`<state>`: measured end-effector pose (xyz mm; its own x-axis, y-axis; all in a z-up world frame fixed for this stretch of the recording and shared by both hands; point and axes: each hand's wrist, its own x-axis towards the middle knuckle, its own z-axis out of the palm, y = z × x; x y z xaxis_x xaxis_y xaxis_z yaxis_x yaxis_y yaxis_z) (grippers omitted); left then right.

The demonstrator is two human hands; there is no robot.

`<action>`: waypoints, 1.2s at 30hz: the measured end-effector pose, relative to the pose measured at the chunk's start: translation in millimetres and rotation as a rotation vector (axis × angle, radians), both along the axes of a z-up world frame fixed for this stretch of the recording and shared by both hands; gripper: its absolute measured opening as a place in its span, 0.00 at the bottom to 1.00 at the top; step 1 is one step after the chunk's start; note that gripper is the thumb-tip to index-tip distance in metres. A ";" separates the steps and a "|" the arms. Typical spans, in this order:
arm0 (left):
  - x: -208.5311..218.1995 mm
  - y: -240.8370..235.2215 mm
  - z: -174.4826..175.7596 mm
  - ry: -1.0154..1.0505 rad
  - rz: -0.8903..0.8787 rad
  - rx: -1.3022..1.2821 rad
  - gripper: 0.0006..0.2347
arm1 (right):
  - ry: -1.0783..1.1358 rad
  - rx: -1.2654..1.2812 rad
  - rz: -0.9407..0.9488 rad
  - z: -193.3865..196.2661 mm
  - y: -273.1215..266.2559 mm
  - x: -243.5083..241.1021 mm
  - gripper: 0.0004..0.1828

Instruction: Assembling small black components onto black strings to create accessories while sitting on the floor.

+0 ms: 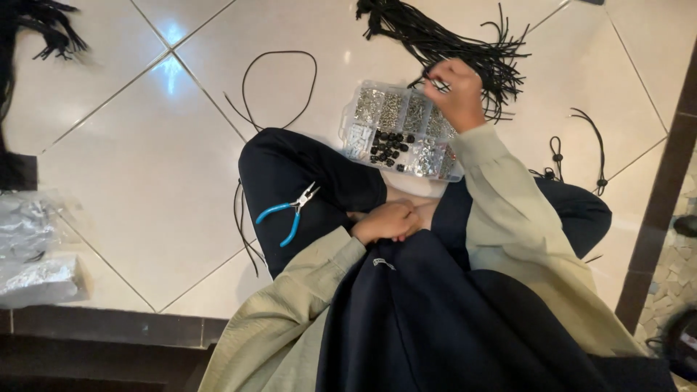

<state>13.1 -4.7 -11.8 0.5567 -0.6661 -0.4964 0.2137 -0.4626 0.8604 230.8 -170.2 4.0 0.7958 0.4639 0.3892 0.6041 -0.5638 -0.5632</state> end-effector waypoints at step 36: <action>30.1 52.5 132.1 -0.409 0.601 -0.263 0.03 | -0.047 0.355 -0.213 -35.0 -58.0 -42.8 0.09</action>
<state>43.2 47.8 120.3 0.9651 -0.2586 -0.0404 0.0047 -0.1373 0.9905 188.0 -228.1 -31.0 0.8368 0.1211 0.5340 0.5250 -0.4545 -0.7196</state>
